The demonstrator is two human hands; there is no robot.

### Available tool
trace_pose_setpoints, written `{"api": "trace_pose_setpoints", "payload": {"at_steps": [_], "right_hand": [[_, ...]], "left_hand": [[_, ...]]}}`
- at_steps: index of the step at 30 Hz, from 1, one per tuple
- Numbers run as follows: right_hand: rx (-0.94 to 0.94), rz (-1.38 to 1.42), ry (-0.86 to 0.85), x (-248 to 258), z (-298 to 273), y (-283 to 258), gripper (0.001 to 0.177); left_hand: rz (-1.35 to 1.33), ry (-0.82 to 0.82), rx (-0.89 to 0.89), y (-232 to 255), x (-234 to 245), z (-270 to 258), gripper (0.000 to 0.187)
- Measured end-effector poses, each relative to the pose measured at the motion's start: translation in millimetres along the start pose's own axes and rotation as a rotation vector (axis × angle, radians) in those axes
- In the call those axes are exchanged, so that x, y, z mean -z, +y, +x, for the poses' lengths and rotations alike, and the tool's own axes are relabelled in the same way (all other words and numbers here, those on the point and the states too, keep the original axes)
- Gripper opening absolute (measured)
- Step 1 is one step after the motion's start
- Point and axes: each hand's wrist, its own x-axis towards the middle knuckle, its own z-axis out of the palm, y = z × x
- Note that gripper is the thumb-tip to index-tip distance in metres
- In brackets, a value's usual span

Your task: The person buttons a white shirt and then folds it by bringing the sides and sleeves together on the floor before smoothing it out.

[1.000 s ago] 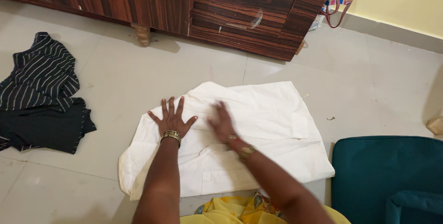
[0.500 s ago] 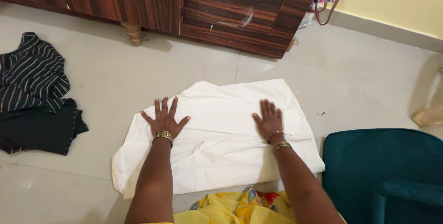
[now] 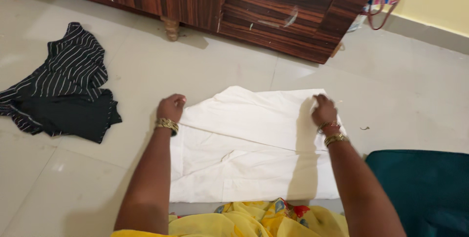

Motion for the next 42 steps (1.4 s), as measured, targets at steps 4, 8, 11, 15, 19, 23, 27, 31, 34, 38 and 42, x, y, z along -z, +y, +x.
{"api": "trace_pose_setpoints", "payload": {"at_steps": [4, 8, 11, 15, 19, 23, 27, 31, 34, 38, 42], "right_hand": [[-0.032, -0.009, -0.093, 15, 41, -6, 0.073], [-0.051, -0.100, -0.299, 24, 45, -21, 0.069], [-0.081, -0.162, -0.375, 34, 44, -28, 0.058], [-0.034, -0.296, -0.381, 55, 42, -29, 0.050], [0.049, -0.185, -0.380, 59, 40, -29, 0.068], [0.009, -0.180, -0.460, 44, 42, -29, 0.058], [0.002, -0.245, -0.411, 33, 43, -18, 0.038], [0.080, -0.062, -0.013, 36, 24, 11, 0.031], [0.131, 0.008, 0.188, 42, -7, 27, 0.027], [0.270, 0.125, 0.428, 60, -68, 40, 0.044], [0.262, -0.088, 0.252, 61, -122, 53, 0.039]], "left_hand": [[0.183, -0.174, 0.036, 13, 34, -1, 0.029], [0.229, -0.362, -0.052, 20, 32, -6, 0.038], [0.226, -0.350, -0.062, 18, 20, -4, 0.038], [0.232, -0.365, -0.044, 17, 16, 3, 0.033], [0.253, -0.351, -0.011, 23, 19, 1, 0.029], [0.326, -0.349, 0.060, 24, 14, -2, 0.030], [0.316, -0.310, 0.027, 17, 8, 2, 0.029], [0.256, -0.143, -0.122, 10, 13, -2, 0.027], [0.298, -0.032, -0.329, 10, 26, -15, 0.022], [0.485, 0.014, -0.527, 0, 37, -58, 0.014], [0.497, 0.013, -0.676, -27, 41, -103, 0.019]]}}
